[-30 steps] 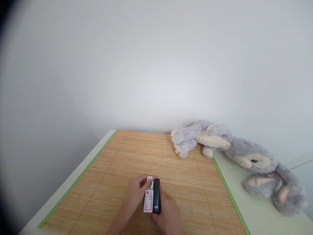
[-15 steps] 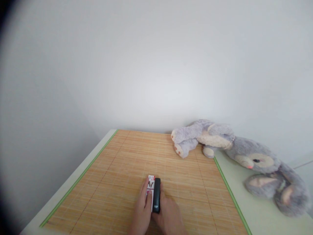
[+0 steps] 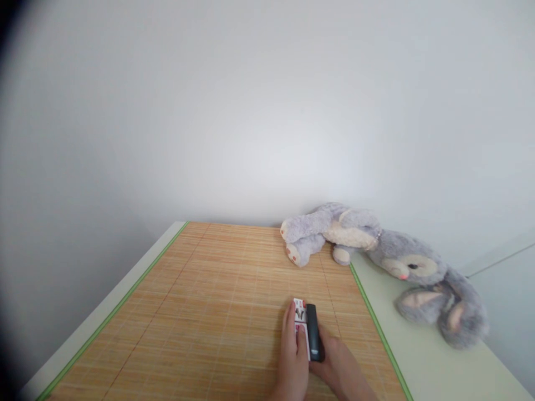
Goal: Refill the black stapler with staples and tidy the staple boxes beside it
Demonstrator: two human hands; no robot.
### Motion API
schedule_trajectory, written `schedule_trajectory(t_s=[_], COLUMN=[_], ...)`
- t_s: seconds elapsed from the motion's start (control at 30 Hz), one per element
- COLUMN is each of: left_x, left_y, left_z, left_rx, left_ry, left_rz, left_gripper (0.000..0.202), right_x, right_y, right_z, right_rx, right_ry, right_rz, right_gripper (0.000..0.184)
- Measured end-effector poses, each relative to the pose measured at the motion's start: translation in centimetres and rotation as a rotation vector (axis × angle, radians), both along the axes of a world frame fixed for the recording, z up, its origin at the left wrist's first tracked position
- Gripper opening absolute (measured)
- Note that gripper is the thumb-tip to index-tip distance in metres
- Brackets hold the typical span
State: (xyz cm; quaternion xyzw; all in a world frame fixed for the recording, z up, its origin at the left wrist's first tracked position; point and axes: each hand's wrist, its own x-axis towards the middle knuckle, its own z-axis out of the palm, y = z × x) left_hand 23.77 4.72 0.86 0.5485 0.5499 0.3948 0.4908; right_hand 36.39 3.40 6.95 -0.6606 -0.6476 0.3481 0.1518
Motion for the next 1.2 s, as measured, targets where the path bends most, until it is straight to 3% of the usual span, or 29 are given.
schedule_trajectory(t_s=[0.17,0.3,0.4,0.5,0.6,0.7,1.0,1.2], left_x=[5.9,7.2,5.3,1.4,-2.8,-5.1,-4.3,-4.5], left_y=[-0.7,-1.0,-0.9,-0.1,1.4,3.0,3.8,3.3], left_z=[0.7,0.9,0.8,0.9,1.9,2.9,3.5,3.2], left_rx=[-0.049,-0.069,-0.078,-0.035,0.166,0.309,0.366,0.465], left_ry=[0.008,-0.034,-0.082,-0.043,0.142,0.259,0.295,0.410], left_rz=[-0.088,-0.102,-0.122,-0.146,-0.307,-0.475,-0.533,-0.473], left_gripper=[0.065,0.066,0.064,0.061,0.065,0.078,0.080,0.066], right_x=[5.5,7.3,7.7,7.7,7.7,7.8,7.7,7.6], right_y=[-0.9,-1.1,-1.2,-1.3,-1.3,-1.2,-1.0,-1.3], right_z=[0.4,0.1,-0.5,-0.7,-0.6,-0.6,-0.2,-0.4], right_rx=[-0.018,-0.034,-0.050,-0.039,-0.045,-0.054,-0.048,-0.021], right_ry=[-0.031,-0.120,-0.149,-0.110,-0.108,-0.108,-0.054,-0.023], right_rz=[-0.043,-0.062,-0.070,-0.064,-0.053,-0.053,-0.056,-0.014], right_gripper=[0.056,0.053,0.054,0.057,0.057,0.058,0.062,0.080])
